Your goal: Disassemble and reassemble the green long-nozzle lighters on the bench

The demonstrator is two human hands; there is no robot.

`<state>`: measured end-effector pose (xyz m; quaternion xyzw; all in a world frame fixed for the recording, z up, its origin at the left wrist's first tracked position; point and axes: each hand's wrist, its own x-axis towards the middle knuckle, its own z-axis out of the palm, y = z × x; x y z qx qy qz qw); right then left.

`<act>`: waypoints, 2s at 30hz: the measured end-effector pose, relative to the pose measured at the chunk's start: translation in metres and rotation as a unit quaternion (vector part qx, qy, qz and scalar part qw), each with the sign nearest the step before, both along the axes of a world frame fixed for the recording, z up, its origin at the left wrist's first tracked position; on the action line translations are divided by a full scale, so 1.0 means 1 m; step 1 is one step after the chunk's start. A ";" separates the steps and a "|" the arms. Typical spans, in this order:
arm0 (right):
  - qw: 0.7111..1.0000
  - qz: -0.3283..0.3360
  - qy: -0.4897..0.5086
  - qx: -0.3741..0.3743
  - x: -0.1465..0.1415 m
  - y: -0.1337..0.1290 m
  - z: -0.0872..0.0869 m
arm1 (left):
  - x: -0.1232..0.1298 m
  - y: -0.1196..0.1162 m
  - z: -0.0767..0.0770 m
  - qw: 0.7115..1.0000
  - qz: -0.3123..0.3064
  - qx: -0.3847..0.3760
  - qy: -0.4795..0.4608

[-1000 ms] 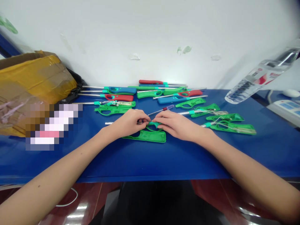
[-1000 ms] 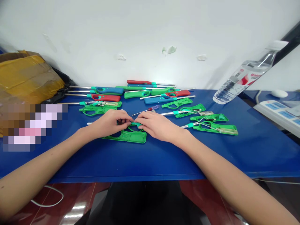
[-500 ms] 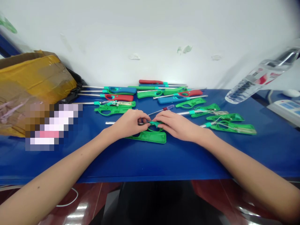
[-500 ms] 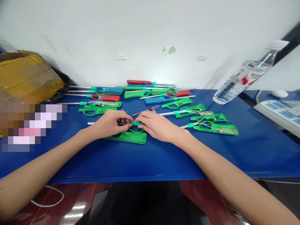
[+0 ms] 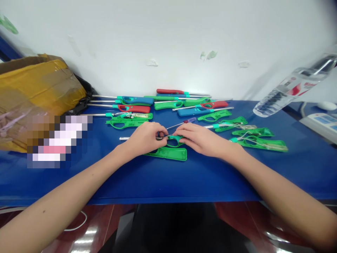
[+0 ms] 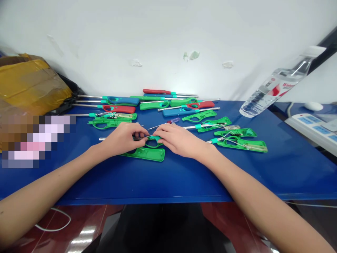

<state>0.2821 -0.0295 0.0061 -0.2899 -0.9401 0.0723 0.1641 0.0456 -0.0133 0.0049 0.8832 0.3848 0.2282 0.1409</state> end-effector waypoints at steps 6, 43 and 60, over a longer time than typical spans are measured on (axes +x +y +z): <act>1.000 -0.001 0.002 0.020 -0.001 0.000 0.000 | 0.000 0.000 -0.001 1.000 -0.010 0.012 0.005; 0.999 -0.029 0.025 0.016 -0.005 -0.003 -0.002 | -0.037 0.004 0.021 0.993 -0.099 -0.027 0.056; 0.998 -0.031 0.021 0.046 -0.007 -0.005 -0.004 | -0.027 -0.001 0.009 0.997 -0.075 0.011 0.029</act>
